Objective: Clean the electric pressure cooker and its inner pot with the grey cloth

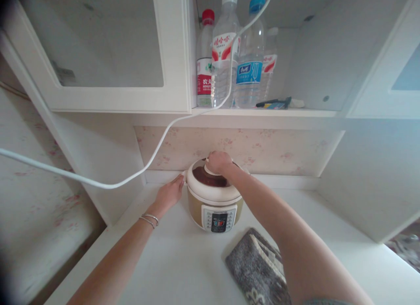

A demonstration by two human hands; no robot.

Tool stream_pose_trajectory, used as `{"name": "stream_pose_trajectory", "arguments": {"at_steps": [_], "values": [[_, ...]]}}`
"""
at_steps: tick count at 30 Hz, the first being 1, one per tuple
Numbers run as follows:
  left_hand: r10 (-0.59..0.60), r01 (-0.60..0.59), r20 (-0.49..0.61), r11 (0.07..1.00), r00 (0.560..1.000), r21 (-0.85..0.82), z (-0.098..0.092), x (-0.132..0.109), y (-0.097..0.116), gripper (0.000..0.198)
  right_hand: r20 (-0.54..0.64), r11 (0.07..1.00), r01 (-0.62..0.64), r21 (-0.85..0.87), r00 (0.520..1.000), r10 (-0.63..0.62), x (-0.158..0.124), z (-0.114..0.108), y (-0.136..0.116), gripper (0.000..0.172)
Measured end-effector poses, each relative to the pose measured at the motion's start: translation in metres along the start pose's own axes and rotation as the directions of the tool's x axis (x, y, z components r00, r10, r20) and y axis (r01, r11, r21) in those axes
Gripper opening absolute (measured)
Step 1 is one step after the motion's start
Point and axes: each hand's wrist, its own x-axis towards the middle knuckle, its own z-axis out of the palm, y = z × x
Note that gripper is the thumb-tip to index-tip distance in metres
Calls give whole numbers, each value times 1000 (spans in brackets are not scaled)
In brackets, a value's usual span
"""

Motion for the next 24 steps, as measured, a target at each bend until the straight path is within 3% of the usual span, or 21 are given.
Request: {"name": "stream_pose_trajectory", "arguments": {"at_steps": [7, 17, 22, 24], "values": [[-2, 0, 32, 997, 1000, 81, 1, 3, -1, 45, -76, 947, 309, -91, 946, -316, 1, 2, 20, 47], [21, -21, 42, 1000, 999, -17, -4, 2, 1, 42, -99, 960, 266, -87, 957, -274, -14, -3, 12, 49], [45, -48, 32, 997, 998, 66, -9, -3, 3, 40, -299, 960, 277, -47, 913, -278, -56, -19, 7, 48], [21, -25, 36, 991, 999, 129, -13, -8, 5, 42, -321, 958, 287, -12, 906, -275, -83, -20, 15, 43]]}}
